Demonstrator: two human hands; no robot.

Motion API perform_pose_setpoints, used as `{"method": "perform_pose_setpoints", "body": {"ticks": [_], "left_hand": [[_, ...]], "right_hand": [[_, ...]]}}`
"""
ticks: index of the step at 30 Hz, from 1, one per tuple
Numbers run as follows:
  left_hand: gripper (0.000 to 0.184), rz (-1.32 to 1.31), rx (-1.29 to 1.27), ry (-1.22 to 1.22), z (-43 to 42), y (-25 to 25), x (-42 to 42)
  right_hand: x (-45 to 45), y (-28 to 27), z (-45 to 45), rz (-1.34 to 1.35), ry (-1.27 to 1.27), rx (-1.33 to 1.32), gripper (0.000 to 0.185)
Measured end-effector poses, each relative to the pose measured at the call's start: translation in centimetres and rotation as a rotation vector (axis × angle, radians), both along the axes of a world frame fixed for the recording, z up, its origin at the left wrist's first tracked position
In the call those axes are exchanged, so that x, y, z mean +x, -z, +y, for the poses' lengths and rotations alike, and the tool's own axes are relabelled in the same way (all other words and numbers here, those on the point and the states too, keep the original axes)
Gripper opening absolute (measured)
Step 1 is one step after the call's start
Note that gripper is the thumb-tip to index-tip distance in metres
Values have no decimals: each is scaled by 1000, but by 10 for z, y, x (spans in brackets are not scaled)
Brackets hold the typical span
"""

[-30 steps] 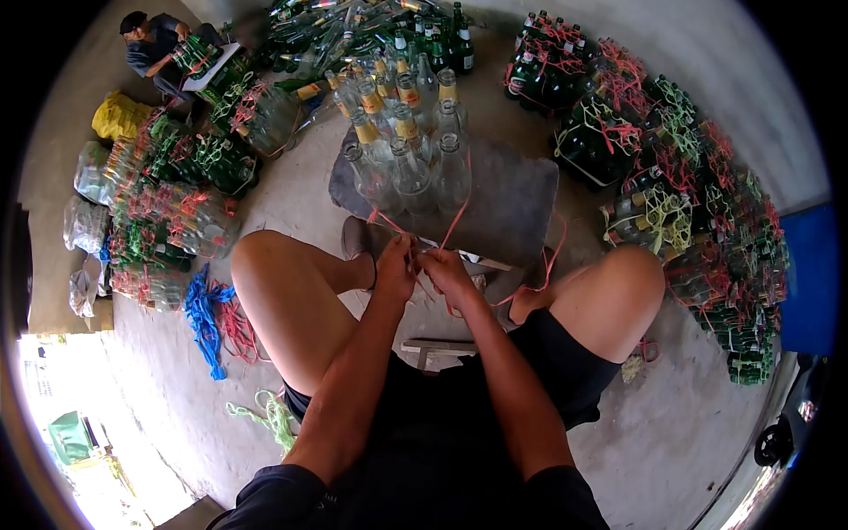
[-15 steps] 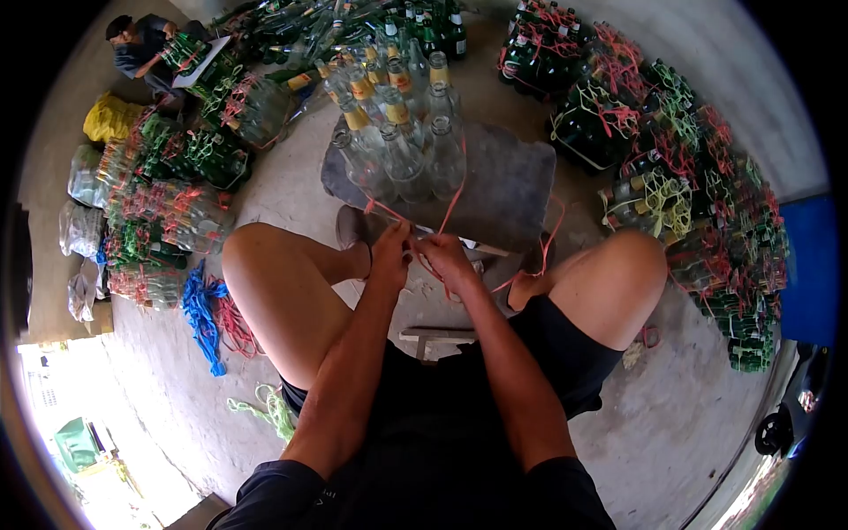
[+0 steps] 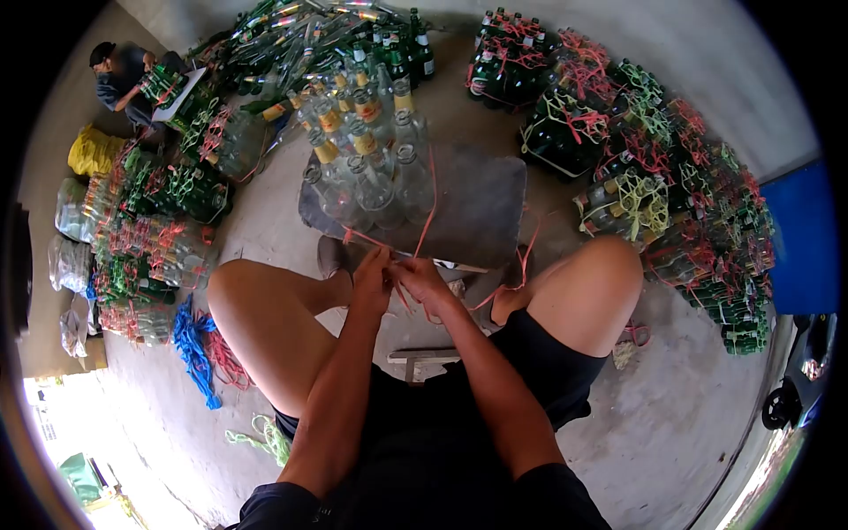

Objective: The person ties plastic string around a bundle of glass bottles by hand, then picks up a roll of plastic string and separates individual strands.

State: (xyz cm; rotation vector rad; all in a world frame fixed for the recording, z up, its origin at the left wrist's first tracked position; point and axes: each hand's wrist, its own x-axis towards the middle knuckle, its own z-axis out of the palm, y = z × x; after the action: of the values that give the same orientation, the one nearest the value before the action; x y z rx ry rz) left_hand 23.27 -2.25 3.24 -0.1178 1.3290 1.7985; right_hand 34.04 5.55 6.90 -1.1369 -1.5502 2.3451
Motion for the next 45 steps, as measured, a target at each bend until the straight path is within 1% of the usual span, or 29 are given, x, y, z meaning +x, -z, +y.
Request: {"method": "perform_pose_setpoints", "body": {"ticks": [3,4,7,8,10,13,14,17,20,23,26,29,32,35,38,41,44,45], "left_hand": [[14,8,-31,46,-1,-6,0],[15,0,17,82,-1,-4,-1],[16,-51,99,169,-5,-5,-10],[17,-93,126,118,-5,-5,-10],[17,-177,172,10,2,-19,-10],[16,-144,194,-1,6,-15,-19],[16,-140,196,1,5,-13,-21],[19,-151,174,-16,7,-7,-18],[21,-163,202,23,10,-3,-18],[22,-223,209,29,12,-11,-15],[22,-254,241,18,17,-12,-13],[23,-236,257,41,20,-19,-11],[25,-278,208,88,21,-18,-16],[26,-253,173,161,21,-25,-18],[25,-259,197,209,23,-21,-23],[25,-241,138,283,25,-36,-25],[27,-203,201,400,25,-20,-36],[27,-213,177,389,27,-20,-37]], "right_hand": [[-1,8,-2,98,41,2,29],[1,7,1,86,52,-40,27],[3,8,1,34,57,93,26],[5,9,2,13,44,135,25],[10,6,6,-27,13,210,24],[10,6,8,-8,11,185,23],[10,5,9,-28,21,219,26],[13,38,11,-140,43,889,27],[22,21,6,-299,148,1062,25],[27,16,1,-317,72,1115,24],[27,13,-8,-294,70,1097,24],[26,16,-16,-290,-33,1043,25],[21,10,-24,-244,-118,984,27],[15,12,-30,-266,-113,943,25],[10,25,-30,-242,-167,921,26],[7,20,-31,-251,-177,905,27],[8,27,-28,-206,-182,917,28],[10,26,-26,-190,-188,874,26]]}}
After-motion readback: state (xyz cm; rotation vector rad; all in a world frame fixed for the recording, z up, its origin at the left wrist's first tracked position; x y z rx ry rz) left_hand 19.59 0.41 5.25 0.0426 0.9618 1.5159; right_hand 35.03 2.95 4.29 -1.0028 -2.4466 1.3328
